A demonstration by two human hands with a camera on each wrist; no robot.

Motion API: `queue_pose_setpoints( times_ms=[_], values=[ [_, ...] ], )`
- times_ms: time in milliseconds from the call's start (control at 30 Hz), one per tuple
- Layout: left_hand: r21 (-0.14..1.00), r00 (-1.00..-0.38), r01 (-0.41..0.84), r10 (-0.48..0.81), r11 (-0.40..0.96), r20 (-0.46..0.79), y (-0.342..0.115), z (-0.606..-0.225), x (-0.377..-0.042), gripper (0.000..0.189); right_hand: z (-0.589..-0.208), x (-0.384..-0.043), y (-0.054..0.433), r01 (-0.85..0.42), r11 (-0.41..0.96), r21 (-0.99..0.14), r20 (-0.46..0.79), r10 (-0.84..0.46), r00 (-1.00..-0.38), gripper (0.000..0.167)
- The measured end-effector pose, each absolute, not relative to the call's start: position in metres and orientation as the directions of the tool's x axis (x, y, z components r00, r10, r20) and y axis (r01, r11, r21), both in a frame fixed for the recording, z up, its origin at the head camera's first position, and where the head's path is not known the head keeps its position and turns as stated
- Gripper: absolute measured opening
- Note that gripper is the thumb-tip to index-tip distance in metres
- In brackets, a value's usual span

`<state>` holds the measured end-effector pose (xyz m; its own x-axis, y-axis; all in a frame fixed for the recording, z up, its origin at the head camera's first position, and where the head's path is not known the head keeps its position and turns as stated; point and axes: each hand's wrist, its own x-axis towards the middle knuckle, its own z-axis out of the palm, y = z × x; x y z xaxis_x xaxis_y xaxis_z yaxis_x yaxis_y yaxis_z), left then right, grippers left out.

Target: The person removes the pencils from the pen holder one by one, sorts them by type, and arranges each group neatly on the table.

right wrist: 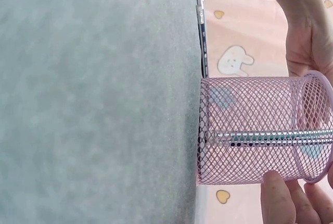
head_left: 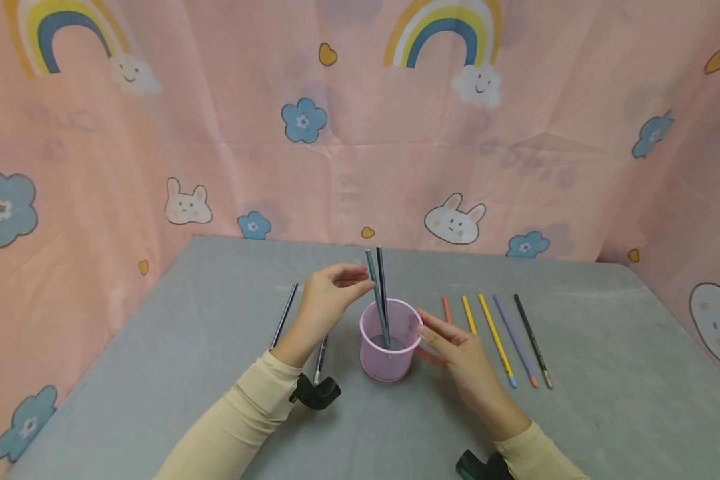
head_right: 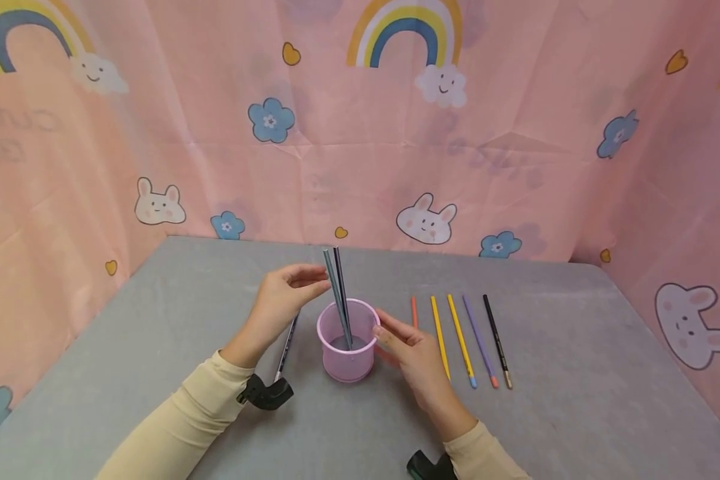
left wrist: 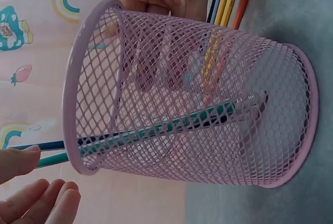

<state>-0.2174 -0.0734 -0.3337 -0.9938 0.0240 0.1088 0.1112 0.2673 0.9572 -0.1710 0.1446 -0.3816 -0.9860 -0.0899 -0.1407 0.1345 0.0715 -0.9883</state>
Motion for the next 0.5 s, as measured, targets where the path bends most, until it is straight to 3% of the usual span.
queue_pose_setpoints(
  times_ms=[500],
  values=[
    [0.971, -0.991, 0.13, -0.008, 0.2, 0.135, -0.062, -0.335, -0.224, 0.031, -0.379, -0.169, 0.145, 0.112, 0.044, -0.993, -0.115, -0.089, -0.989, 0.048]
  ],
)
